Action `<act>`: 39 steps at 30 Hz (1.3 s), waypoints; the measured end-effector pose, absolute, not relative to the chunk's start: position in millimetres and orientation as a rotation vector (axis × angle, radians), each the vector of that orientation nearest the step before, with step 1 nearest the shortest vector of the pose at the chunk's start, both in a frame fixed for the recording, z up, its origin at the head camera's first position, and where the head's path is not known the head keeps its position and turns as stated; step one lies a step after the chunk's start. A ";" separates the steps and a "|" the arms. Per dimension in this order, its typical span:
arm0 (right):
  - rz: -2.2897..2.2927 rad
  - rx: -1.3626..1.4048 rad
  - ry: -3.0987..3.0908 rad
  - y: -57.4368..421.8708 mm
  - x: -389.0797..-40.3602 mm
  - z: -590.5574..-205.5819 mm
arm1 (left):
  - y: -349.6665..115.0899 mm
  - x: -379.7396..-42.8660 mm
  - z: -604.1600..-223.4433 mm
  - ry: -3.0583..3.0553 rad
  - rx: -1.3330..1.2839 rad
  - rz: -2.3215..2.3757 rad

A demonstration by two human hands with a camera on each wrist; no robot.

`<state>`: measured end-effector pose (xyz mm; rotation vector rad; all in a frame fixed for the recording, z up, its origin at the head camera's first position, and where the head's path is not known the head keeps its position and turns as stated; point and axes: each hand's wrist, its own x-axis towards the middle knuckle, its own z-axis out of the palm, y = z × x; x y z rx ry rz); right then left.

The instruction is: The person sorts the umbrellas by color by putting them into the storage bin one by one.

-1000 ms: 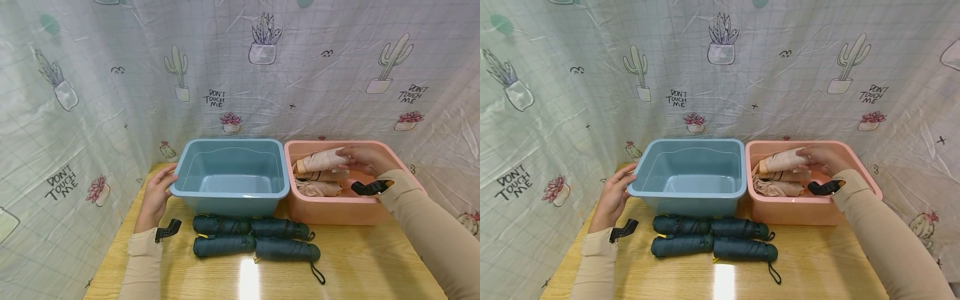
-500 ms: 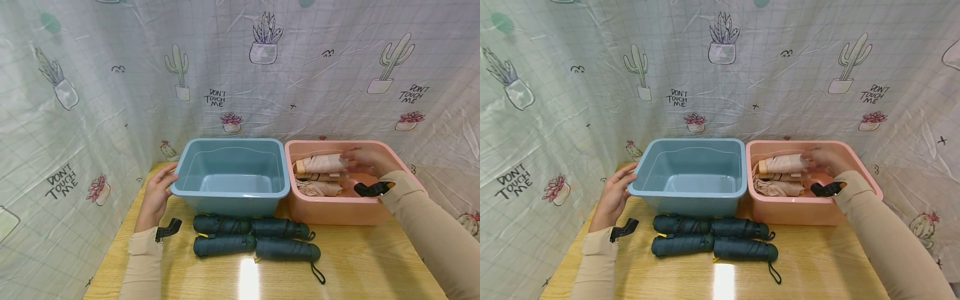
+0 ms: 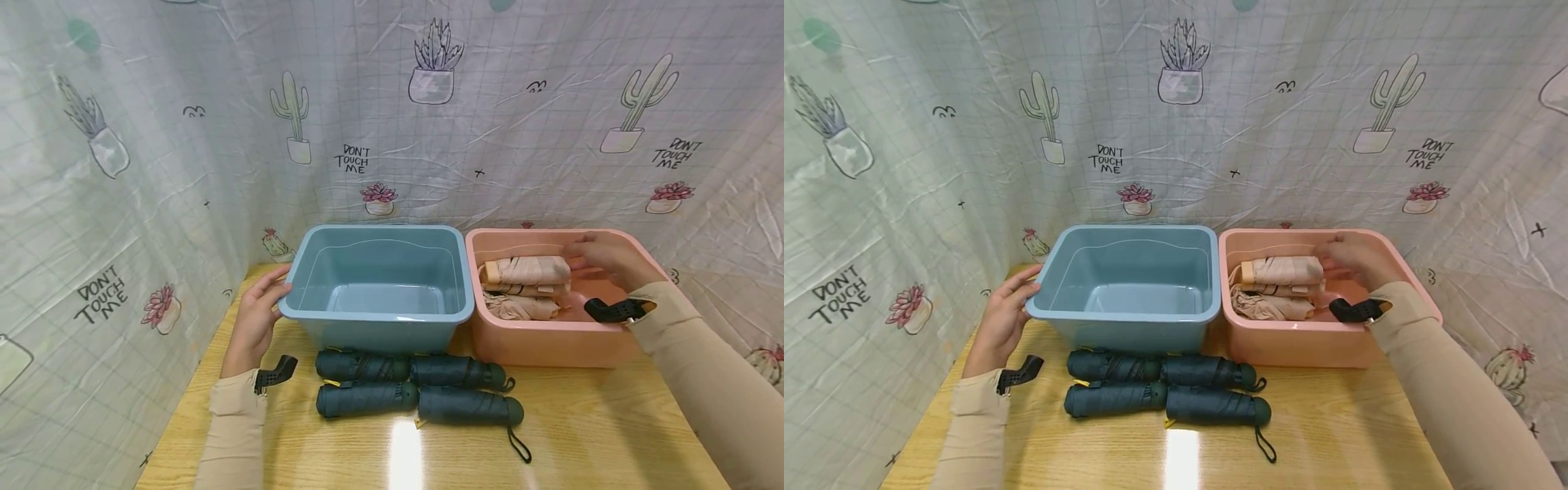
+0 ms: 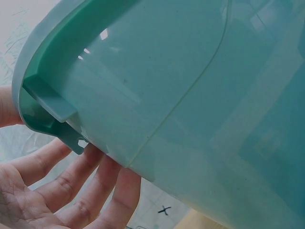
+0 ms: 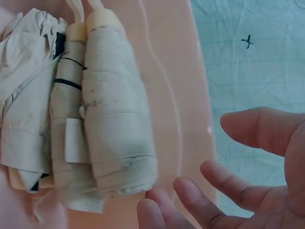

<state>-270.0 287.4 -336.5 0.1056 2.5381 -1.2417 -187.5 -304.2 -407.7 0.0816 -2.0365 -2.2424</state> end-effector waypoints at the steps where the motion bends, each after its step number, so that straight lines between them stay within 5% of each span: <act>1: -1.230 0.095 2.546 286.5 -269.6 -334.8 | -304.8 -187.8 -407.9 -2.037 0.083 -2.241; 13: -1.202 -0.032 2.662 272.4 -257.1 -311.4 | -306.4 -188.9 -407.5 -2.044 0.112 -2.236; 23: -1.407 -0.360 2.800 254.3 -212.1 -300.8 | -306.3 -191.4 -406.0 -2.035 0.090 -2.235; 32: -1.653 -0.998 2.646 243.6 -164.3 -319.0 | -304.1 -190.6 -406.0 -2.055 0.099 -2.223; 39: -1.883 -1.140 2.365 235.0 -131.1 -351.0 | -303.6 -189.5 -407.7 -2.040 0.083 -2.246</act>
